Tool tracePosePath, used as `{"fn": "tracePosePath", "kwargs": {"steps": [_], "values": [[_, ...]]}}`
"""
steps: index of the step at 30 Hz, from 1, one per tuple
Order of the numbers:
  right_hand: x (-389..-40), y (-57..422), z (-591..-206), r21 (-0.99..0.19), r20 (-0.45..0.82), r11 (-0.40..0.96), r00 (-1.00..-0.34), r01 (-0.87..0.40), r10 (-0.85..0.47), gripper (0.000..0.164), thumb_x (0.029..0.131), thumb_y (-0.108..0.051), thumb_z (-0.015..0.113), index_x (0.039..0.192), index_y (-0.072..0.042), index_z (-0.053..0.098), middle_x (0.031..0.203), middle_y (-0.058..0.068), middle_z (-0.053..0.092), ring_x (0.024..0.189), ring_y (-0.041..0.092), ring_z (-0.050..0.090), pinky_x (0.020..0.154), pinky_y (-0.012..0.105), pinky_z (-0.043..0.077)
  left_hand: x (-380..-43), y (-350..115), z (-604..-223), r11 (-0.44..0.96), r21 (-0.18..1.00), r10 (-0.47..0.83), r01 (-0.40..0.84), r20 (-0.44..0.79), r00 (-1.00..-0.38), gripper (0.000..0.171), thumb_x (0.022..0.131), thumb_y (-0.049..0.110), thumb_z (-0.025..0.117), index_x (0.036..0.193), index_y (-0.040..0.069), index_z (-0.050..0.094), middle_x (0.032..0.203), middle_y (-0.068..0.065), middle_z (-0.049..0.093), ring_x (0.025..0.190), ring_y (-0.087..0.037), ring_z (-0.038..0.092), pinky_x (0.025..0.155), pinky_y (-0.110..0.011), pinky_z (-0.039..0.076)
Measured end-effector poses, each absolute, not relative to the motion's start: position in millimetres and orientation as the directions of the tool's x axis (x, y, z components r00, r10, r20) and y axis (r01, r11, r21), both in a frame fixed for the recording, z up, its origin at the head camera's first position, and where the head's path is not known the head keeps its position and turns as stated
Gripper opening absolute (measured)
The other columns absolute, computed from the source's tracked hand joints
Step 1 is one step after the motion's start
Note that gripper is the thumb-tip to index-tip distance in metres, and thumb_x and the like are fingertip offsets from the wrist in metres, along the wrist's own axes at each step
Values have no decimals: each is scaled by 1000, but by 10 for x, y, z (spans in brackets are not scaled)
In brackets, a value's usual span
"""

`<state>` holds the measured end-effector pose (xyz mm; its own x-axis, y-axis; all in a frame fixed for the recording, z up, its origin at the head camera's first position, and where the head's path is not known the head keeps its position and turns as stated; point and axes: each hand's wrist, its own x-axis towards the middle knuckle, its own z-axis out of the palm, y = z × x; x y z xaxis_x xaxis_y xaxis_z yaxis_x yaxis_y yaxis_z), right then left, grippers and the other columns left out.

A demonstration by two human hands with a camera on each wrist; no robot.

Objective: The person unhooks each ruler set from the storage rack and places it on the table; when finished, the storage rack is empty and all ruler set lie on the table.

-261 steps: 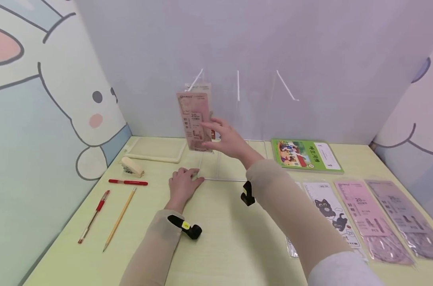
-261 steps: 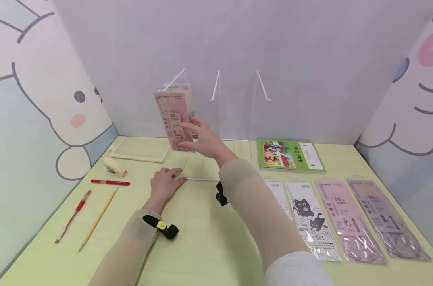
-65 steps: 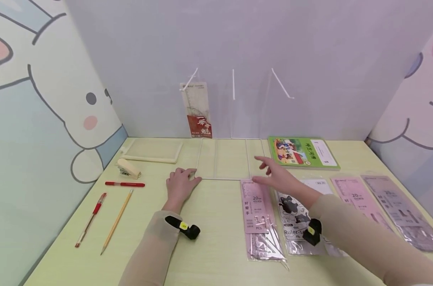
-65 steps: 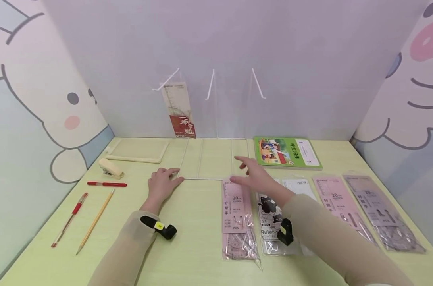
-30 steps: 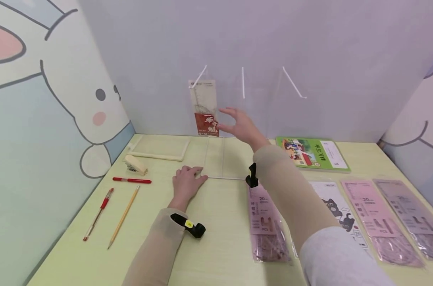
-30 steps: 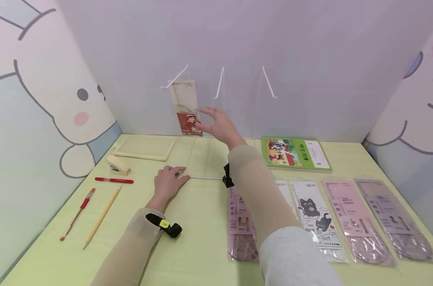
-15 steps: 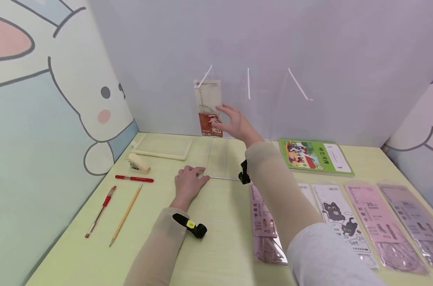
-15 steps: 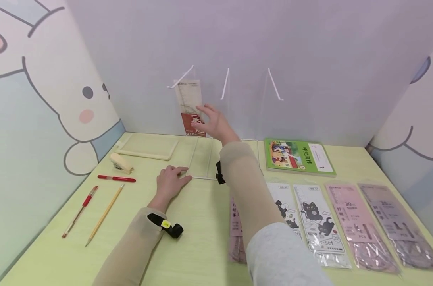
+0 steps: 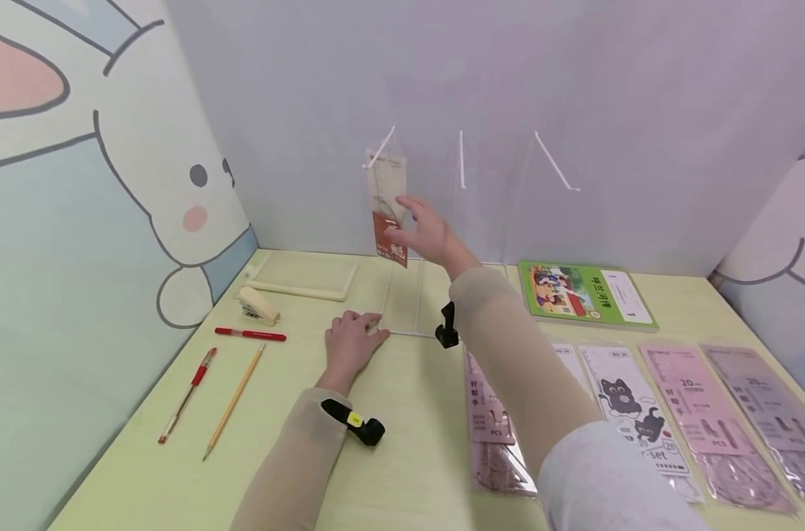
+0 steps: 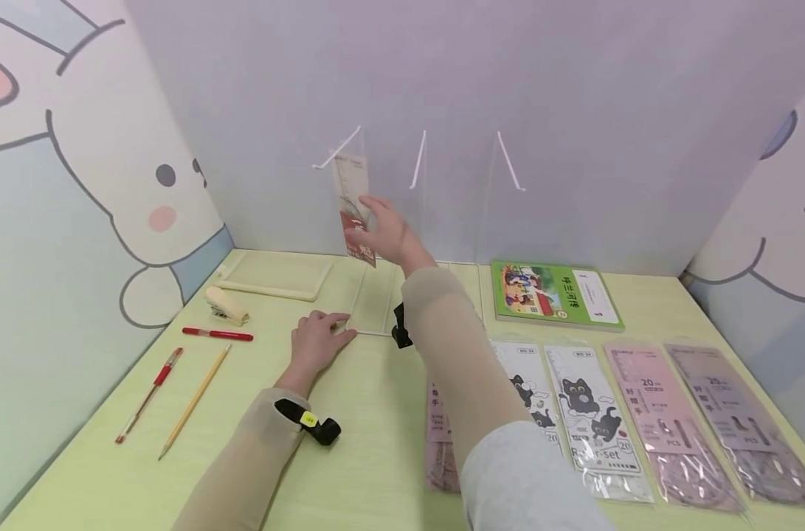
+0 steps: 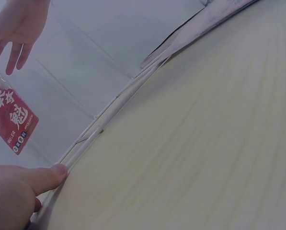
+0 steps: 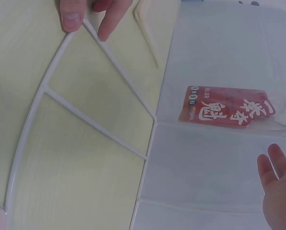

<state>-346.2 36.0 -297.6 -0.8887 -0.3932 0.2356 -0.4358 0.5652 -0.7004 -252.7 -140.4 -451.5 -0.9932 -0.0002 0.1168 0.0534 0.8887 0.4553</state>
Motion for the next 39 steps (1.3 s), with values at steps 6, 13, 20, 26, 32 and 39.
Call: {"fn": "tracePosePath", "kwargs": {"steps": [6, 13, 20, 26, 32, 39], "values": [[-3436, 419, -2988, -786, 270, 477, -912, -394, -309, 67, 90, -35, 62, 146, -16, 31, 145, 11, 29, 118, 29, 46, 93, 41, 42, -2540, -1407, -4513, 890, 454, -8, 45, 114, -993, 43, 86, 49, 62, 121, 25, 64, 115, -11, 53, 103, -32, 45, 82, -46, 34], [-3424, 434, -2980, -806, 298, 445, -917, -390, -264, 62, 92, -30, 59, 147, -19, 31, 142, 9, 31, 110, 24, 52, 88, 34, 46, -2551, -1442, -4514, 888, 458, -10, 43, 113, -994, 43, 85, 49, 62, 121, 24, 64, 115, -11, 54, 102, -31, 45, 82, -46, 34], [-3366, 381, -2930, -812, 310, 461, -933, -359, -181, 64, 91, -35, 61, 146, -23, 30, 142, 10, 33, 120, 27, 46, 94, 39, 41, -2576, -1477, -4527, 886, 461, -16, 39, 116, -993, 43, 85, 48, 64, 121, 24, 64, 115, -11, 54, 102, -31, 45, 83, -46, 34], [-3368, 336, -2918, -837, 296, 446, -948, -317, -117, 62, 91, -34, 61, 145, -25, 31, 142, 13, 39, 120, 24, 48, 92, 38, 42, -2574, -1483, -4524, 887, 461, -18, 42, 125, -992, 43, 85, 48, 64, 121, 25, 64, 115, -11, 54, 102, -32, 45, 83, -47, 34], [-3342, 354, -2882, -829, 311, 468, -948, -306, -69, 56, 92, -33, 59, 142, -25, 34, 139, 11, 42, 114, 22, 52, 88, 37, 44, -2567, -1448, -4529, 884, 466, -12, 43, 115, -993, 43, 85, 48, 63, 121, 25, 64, 116, -11, 54, 102, -31, 46, 83, -47, 34], [-3285, 359, -2865, -802, 304, 523, -951, -289, -58, 59, 88, -38, 64, 139, -28, 36, 137, 6, 43, 108, 19, 52, 85, 35, 45, -2573, -1464, -4517, 888, 457, -14, 49, 133, -991, 43, 85, 47, 64, 120, 24, 64, 115, -12, 54, 101, -31, 46, 81, -46, 35]]}}
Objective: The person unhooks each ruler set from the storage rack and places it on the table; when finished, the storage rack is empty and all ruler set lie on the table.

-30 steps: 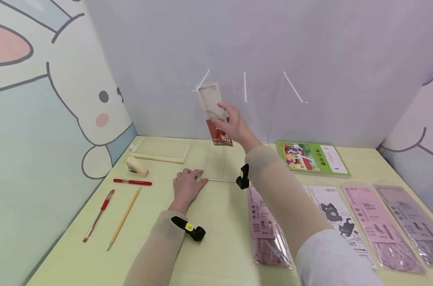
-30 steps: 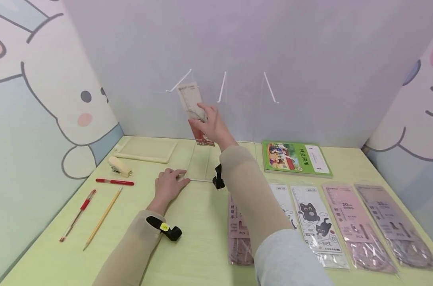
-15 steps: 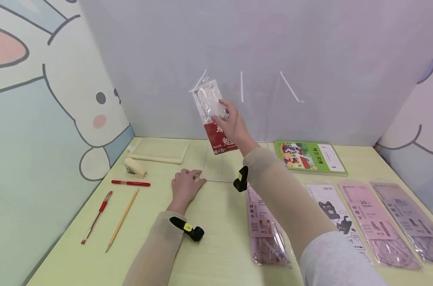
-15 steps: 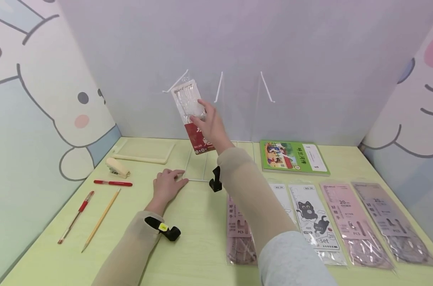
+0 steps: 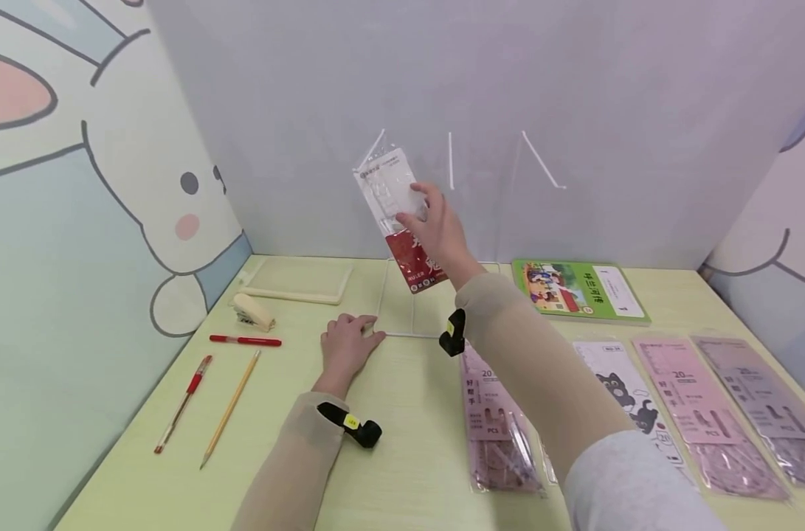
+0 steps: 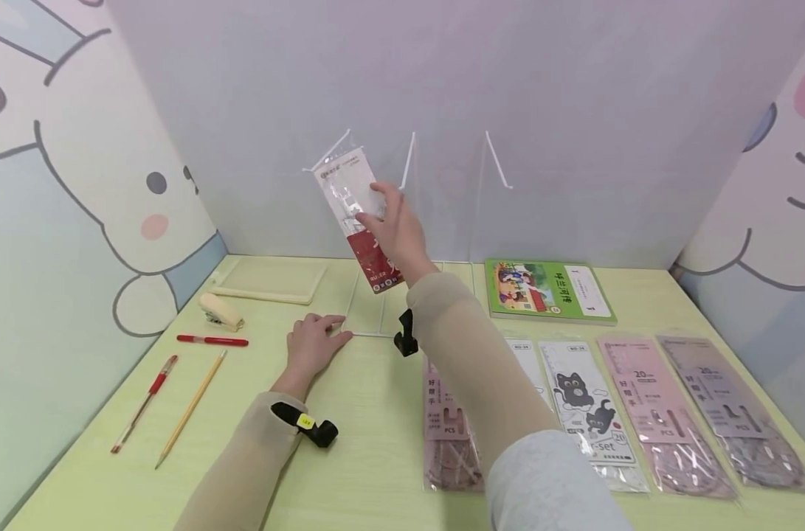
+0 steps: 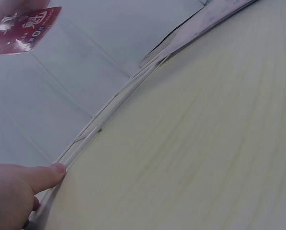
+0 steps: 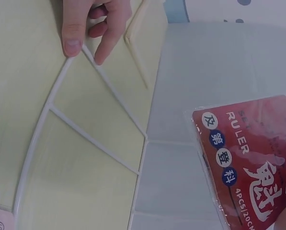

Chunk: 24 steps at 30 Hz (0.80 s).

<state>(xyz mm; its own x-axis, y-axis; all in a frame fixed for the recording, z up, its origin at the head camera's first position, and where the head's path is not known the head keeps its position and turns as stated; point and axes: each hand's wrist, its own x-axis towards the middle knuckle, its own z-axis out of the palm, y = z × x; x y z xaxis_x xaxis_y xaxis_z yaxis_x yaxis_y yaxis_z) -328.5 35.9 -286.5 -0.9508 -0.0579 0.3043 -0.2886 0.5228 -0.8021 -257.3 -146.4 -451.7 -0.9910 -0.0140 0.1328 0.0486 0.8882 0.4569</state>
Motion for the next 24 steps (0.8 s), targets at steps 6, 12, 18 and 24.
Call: {"fn": "tracePosePath", "kwargs": {"steps": [6, 12, 18, 24], "values": [[-3223, 351, -2876, -785, 324, 535, -943, -312, -75, 58, 86, -36, 67, 136, -28, 37, 133, 6, 46, 104, 18, 53, 80, 34, 47, -2563, -1494, -4510, 889, 455, -10, 55, 139, -990, 43, 85, 48, 64, 120, 24, 65, 116, -13, 54, 101, -32, 46, 81, -46, 35], [-3157, 336, -2871, -774, 361, 521, -927, -360, -105, 58, 86, -33, 68, 135, -26, 38, 130, 8, 48, 97, 18, 58, 76, 34, 48, -2563, -1521, -4507, 886, 460, -9, 59, 144, -990, 42, 85, 47, 63, 120, 24, 65, 116, -13, 54, 102, -33, 45, 81, -48, 35], [-3083, 336, -2868, -762, 376, 519, -917, -387, -132, 58, 86, -34, 68, 135, -26, 37, 127, 7, 48, 95, 18, 58, 73, 33, 49, -2566, -1525, -4499, 878, 476, -4, 59, 129, -992, 42, 86, 46, 63, 120, 22, 65, 116, -13, 54, 103, -33, 44, 81, -48, 34], [-3026, 347, -2882, -749, 380, 530, -913, -399, -150, 59, 86, -33, 68, 136, -25, 38, 126, 7, 49, 96, 18, 56, 72, 31, 50, -2585, -1533, -4517, 876, 478, -2, 61, 131, -991, 42, 86, 47, 62, 120, 22, 65, 116, -13, 53, 103, -32, 44, 81, -47, 34]]}}
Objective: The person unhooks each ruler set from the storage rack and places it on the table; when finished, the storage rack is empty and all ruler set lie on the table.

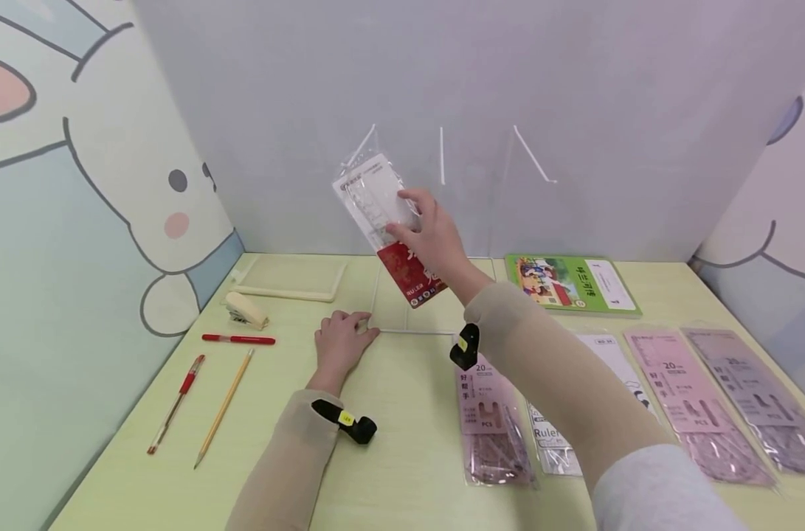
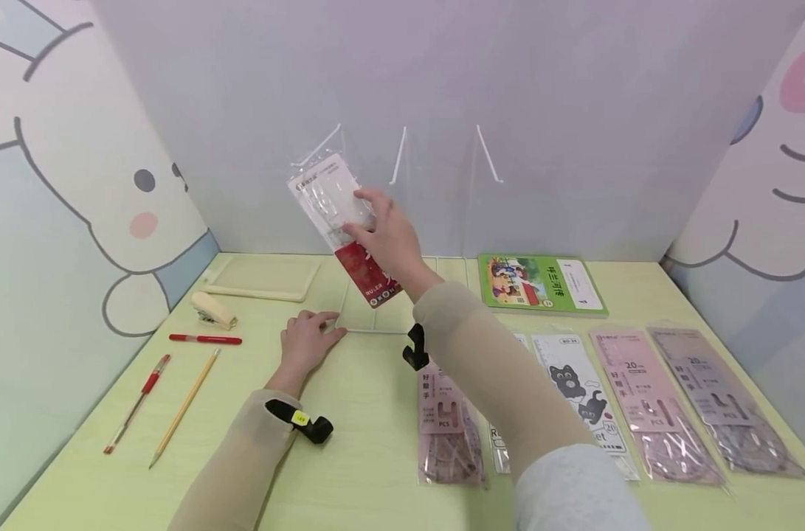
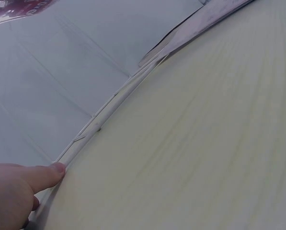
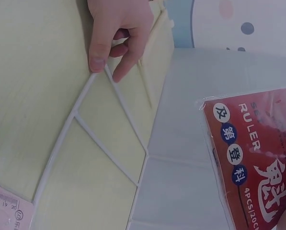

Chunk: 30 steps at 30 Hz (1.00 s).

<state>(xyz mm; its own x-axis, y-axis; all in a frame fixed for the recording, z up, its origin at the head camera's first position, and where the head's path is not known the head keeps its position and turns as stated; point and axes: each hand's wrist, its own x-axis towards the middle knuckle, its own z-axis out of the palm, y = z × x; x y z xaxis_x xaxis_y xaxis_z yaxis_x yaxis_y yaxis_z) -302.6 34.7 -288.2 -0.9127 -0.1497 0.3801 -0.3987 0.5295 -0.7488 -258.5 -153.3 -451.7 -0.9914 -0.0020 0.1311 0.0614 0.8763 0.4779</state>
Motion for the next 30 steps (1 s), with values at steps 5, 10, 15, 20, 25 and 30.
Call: {"fn": "tracePosePath", "kwargs": {"steps": [5, 10, 15, 20, 25, 30], "values": [[-2951, 356, -2867, -750, 380, 521, -910, -407, -164, 59, 86, -32, 68, 136, -25, 38, 128, 9, 49, 94, 18, 57, 69, 30, 51, -2579, -1535, -4508, 876, 478, 0, 64, 133, -991, 43, 86, 47, 62, 120, 21, 65, 116, -13, 53, 102, -32, 44, 81, -47, 34], [-2891, 355, -2862, -738, 393, 526, -903, -422, -173, 59, 85, -33, 69, 136, -25, 39, 127, 9, 50, 96, 18, 54, 70, 31, 51, -2560, -1529, -4513, 869, 491, -2, 64, 133, -991, 42, 86, 46, 62, 119, 20, 65, 115, -13, 54, 103, -32, 43, 82, -48, 34], [-2852, 370, -2853, -741, 386, 524, -904, -421, -181, 59, 86, -33, 69, 137, -25, 39, 129, 9, 50, 93, 19, 55, 70, 31, 51, -2561, -1530, -4513, 867, 494, -3, 60, 126, -992, 43, 86, 46, 62, 120, 20, 65, 116, -13, 53, 104, -33, 43, 83, -49, 33], [-2837, 392, -2838, -737, 382, 528, -905, -421, -187, 60, 85, -33, 69, 137, -26, 39, 130, 9, 50, 94, 19, 55, 71, 32, 51, -2569, -1537, -4518, 873, 484, -6, 57, 127, -992, 43, 86, 47, 62, 121, 21, 64, 117, -13, 53, 105, -33, 43, 83, -49, 33], [-2824, 416, -2815, -731, 400, 521, -895, -441, -197, 59, 85, -34, 69, 137, -26, 40, 129, 9, 50, 92, 19, 56, 70, 32, 51, -2572, -1543, -4527, 870, 490, -5, 56, 121, -993, 44, 86, 47, 62, 121, 21, 64, 117, -13, 53, 105, -33, 43, 83, -48, 33], [-2776, 438, -2780, -736, 424, 481, -878, -476, -221, 58, 86, -31, 69, 136, -26, 41, 122, 10, 54, 84, 20, 57, 65, 32, 50, -2565, -1539, -4521, 864, 501, -5, 57, 122, -993, 43, 86, 45, 63, 120, 20, 65, 117, -13, 53, 104, -33, 43, 83, -48, 32]]}}
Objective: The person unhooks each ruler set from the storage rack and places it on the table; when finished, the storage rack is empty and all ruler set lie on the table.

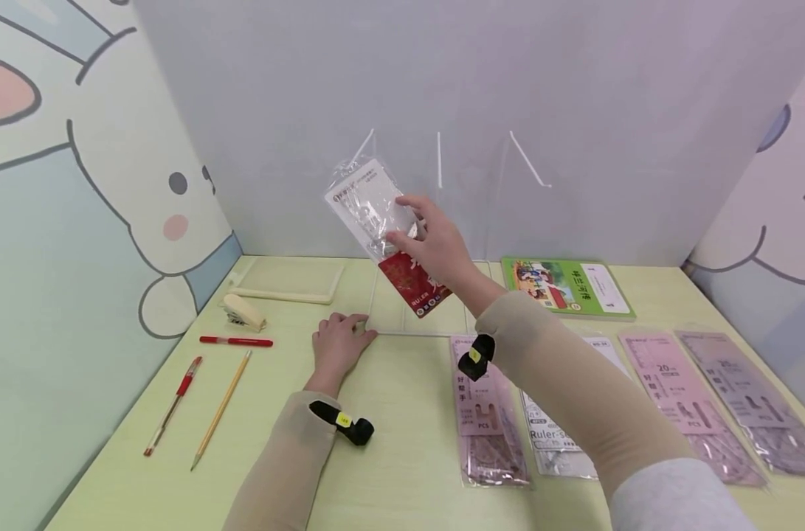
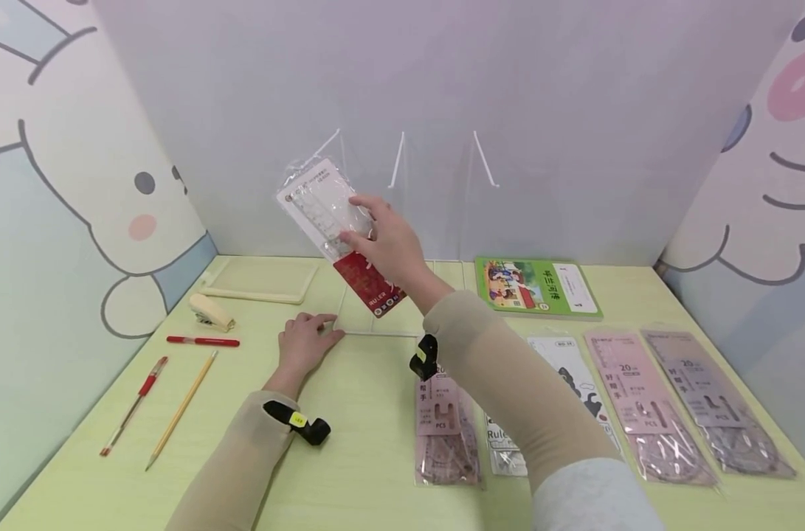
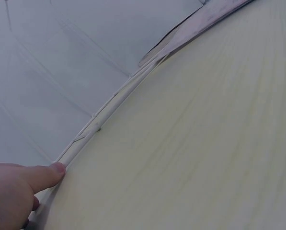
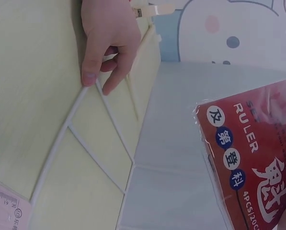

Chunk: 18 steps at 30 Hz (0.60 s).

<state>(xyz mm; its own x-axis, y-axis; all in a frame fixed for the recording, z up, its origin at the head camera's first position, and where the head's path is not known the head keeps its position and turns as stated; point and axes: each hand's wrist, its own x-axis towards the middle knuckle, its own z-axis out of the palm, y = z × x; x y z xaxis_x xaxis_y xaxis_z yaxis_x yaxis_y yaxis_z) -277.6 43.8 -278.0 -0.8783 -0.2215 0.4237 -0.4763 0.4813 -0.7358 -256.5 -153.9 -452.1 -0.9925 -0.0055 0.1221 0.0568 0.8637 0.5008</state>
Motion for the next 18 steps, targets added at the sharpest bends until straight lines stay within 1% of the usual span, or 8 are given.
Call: {"fn": "tracePosePath", "kwargs": {"steps": [4, 6, 10, 13, 18], "values": [[-2749, 431, -2760, -753, 420, 451, -877, -480, -231, 57, 86, -30, 69, 136, -27, 41, 120, 10, 54, 83, 20, 58, 63, 32, 50, -2561, -1546, -4518, 858, 510, -10, 52, 118, -993, 42, 86, 46, 63, 120, 20, 65, 116, -12, 53, 104, -32, 43, 83, -47, 31], [-2740, 431, -2762, -764, 416, 437, -880, -475, -229, 58, 86, -30, 69, 136, -28, 41, 121, 9, 54, 84, 20, 58, 63, 32, 51, -2559, -1547, -4522, 859, 510, -10, 51, 116, -993, 42, 86, 46, 63, 120, 21, 65, 115, -12, 53, 103, -31, 43, 83, -47, 31], [-2717, 454, -2804, -812, 401, 362, -888, -458, -224, 57, 87, -27, 68, 136, -28, 40, 118, 9, 52, 84, 22, 58, 64, 34, 52, -2553, -1542, -4515, 862, 504, -10, 52, 119, -993, 42, 86, 45, 64, 120, 21, 65, 114, -12, 53, 102, -31, 43, 82, -47, 32], [-2685, 504, -2887, -848, 371, 322, -905, -421, -208, 55, 89, -25, 66, 137, -27, 39, 115, 9, 50, 84, 23, 59, 65, 35, 52, -2549, -1536, -4507, 865, 499, -9, 54, 123, -992, 42, 86, 45, 64, 120, 21, 65, 114, -11, 53, 101, -31, 44, 82, -47, 32], [-2619, 644, -3109, -893, 282, 315, -946, -321, -162, 51, 91, -26, 63, 136, -31, 41, 121, 8, 50, 88, 24, 59, 67, 36, 52, -2551, -1541, -4509, 869, 492, -11, 58, 136, -991, 42, 85, 46, 64, 119, 22, 66, 113, -11, 54, 100, -31, 44, 82, -47, 33]]}}
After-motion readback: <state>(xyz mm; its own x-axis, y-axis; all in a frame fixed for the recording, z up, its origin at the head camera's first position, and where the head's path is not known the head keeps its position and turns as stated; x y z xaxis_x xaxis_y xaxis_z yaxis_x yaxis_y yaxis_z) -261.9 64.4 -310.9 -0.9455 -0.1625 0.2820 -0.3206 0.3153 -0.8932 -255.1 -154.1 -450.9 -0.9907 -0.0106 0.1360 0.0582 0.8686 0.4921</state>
